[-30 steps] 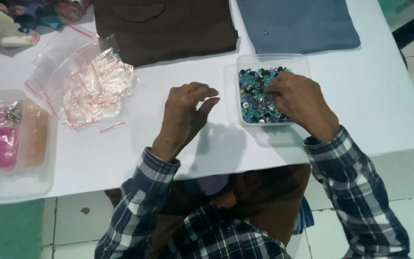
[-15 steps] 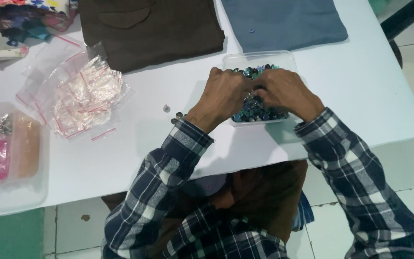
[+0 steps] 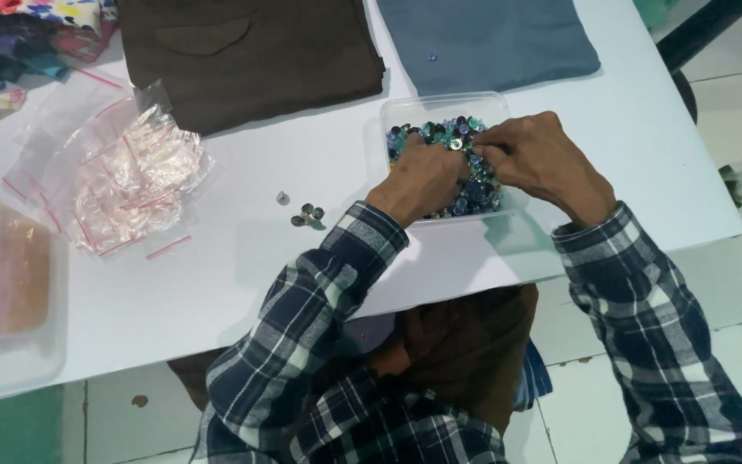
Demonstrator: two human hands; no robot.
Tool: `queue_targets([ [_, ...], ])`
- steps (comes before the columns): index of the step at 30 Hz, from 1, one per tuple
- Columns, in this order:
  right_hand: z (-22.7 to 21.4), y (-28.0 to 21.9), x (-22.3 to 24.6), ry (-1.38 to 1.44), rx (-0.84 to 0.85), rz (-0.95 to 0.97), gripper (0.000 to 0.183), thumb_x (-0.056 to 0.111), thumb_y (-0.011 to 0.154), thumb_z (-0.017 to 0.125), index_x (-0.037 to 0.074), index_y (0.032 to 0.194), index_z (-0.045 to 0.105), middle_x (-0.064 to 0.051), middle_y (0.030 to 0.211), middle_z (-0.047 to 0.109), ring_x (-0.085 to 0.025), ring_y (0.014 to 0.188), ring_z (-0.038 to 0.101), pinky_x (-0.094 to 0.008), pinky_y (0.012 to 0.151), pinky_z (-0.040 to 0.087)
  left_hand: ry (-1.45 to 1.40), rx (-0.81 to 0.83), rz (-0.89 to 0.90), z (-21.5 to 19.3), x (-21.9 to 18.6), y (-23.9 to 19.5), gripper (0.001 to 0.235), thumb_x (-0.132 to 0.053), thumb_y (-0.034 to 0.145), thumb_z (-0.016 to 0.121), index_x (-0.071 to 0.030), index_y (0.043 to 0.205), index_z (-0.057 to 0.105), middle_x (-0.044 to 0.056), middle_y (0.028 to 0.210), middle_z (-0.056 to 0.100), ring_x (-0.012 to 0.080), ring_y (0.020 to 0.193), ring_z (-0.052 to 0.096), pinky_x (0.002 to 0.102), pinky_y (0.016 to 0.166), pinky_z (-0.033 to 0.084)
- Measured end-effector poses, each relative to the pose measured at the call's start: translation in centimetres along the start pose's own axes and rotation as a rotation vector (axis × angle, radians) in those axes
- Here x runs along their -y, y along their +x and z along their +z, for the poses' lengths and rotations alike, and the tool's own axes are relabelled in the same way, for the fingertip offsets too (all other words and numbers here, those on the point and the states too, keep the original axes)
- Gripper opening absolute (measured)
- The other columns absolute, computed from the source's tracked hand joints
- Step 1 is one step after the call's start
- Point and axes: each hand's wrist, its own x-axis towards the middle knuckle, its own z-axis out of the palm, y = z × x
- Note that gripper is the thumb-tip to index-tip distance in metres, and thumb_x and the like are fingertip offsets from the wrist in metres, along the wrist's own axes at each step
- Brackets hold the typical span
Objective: Sorting various buttons from a container and placing them into small plastic bags for packaging.
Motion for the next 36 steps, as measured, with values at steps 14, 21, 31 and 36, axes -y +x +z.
queue_targets([
  [14,-2.9,-1.5,4.4,0.416,0.034,0.128,0.020,0.001,0.097,0.062,-0.001,0.110,0.076,-0.026,0.085,0.074,-0.033,0.078,0.074,-0.041,0.070,0.059,-0.890,-0.127,-0.034,-1.2,4.5,0.1,0.026,-0.010,0.088,0.063,-0.007,0.112,0.073,0.008,0.084,0.078,0.0208,0.077,0.077,0.038,0.084,0.057],
  [21,-1.8,-1.1,4.4,0.512,0.001,0.132,0.020,0.001,0.096,0.063,0.000,0.112,0.076,-0.025,0.087,0.074,-0.028,0.080,0.074,-0.036,0.070,0.060,-0.883,-0.191,-0.049,-2.5,3.4,-0.4,0.026,-0.008,0.086,0.065,-0.007,0.110,0.075,0.011,0.081,0.077,0.0212,0.074,0.077,0.039,0.083,0.057],
  [31,-1.2,-0.9,4.3,0.535,-0.073,0.074,0.024,-0.005,0.095,0.063,-0.004,0.117,0.072,-0.028,0.088,0.072,-0.025,0.077,0.072,-0.032,0.064,0.061,-0.836,-0.253,-0.076,-2.7,4.2,-0.1,0.028,-0.009,0.085,0.067,-0.008,0.112,0.074,0.011,0.080,0.077,0.0234,0.078,0.078,0.041,0.083,0.058],
  [36,-0.4,0.0,2.2,0.240,-0.066,0.087,0.027,-0.004,0.096,0.065,-0.004,0.122,0.072,-0.032,0.098,0.072,-0.046,0.089,0.071,-0.047,0.066,0.058,-0.794,-0.258,-0.106,-2.6,4.8,-0.6,0.024,-0.009,0.087,0.064,-0.012,0.109,0.075,0.010,0.081,0.077,0.0279,0.082,0.077,0.044,0.084,0.056],
])
